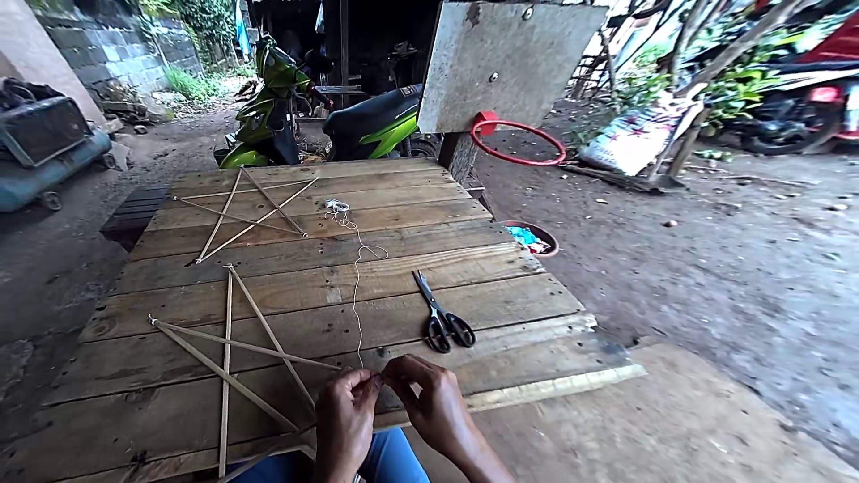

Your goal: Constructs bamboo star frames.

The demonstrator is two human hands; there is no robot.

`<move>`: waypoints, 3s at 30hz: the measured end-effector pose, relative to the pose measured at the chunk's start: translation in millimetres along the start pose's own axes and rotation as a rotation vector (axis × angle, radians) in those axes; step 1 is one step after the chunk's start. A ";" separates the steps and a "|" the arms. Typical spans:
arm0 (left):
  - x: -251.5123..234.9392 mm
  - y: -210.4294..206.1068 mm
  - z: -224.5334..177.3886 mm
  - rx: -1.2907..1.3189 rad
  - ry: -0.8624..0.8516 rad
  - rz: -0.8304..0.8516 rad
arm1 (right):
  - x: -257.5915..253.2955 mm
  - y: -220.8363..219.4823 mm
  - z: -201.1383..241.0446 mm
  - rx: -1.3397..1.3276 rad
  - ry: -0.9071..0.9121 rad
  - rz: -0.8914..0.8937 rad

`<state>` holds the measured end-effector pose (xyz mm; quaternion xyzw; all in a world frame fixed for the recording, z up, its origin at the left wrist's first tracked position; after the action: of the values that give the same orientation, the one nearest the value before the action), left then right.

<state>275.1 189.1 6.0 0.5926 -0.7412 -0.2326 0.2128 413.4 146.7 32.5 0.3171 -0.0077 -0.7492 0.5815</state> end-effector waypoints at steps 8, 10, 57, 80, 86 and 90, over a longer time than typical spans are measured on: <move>0.6 2.0 -1.8 0.033 -0.109 -0.031 | -8.0 -0.8 -3.1 -0.020 -0.086 0.069; 0.5 1.6 -1.3 0.009 -0.107 -0.034 | -8.3 -1.7 -8.5 -0.071 -0.119 0.079; -12.2 -2.1 -1.7 -0.073 0.023 0.136 | 2.3 -4.7 1.8 -0.036 0.574 0.072; -3.1 -5.3 -10.8 -0.288 -0.233 -0.188 | -11.2 -16.8 -44.4 -0.269 0.143 0.068; -20.1 -9.7 -0.4 -0.174 -0.050 0.086 | -0.5 -8.1 -40.6 -0.200 0.200 -0.036; -21.1 -10.4 -0.2 -0.167 -0.055 0.080 | 4.5 -3.8 -35.7 -0.125 0.262 -0.063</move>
<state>287.7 207.7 -0.8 0.5360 -0.7480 -0.3011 0.2501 426.9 156.7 0.4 0.3753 0.1249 -0.7183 0.5723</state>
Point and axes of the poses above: each hand's wrist, its own x-axis away from the middle knuckle, its own y-axis out of the back of the hand, z = x × y, the point moved 9 cm from there along -x, towards the middle knuckle, and after that the axes turned 14 degrees about -x, right-handed, at the moved point
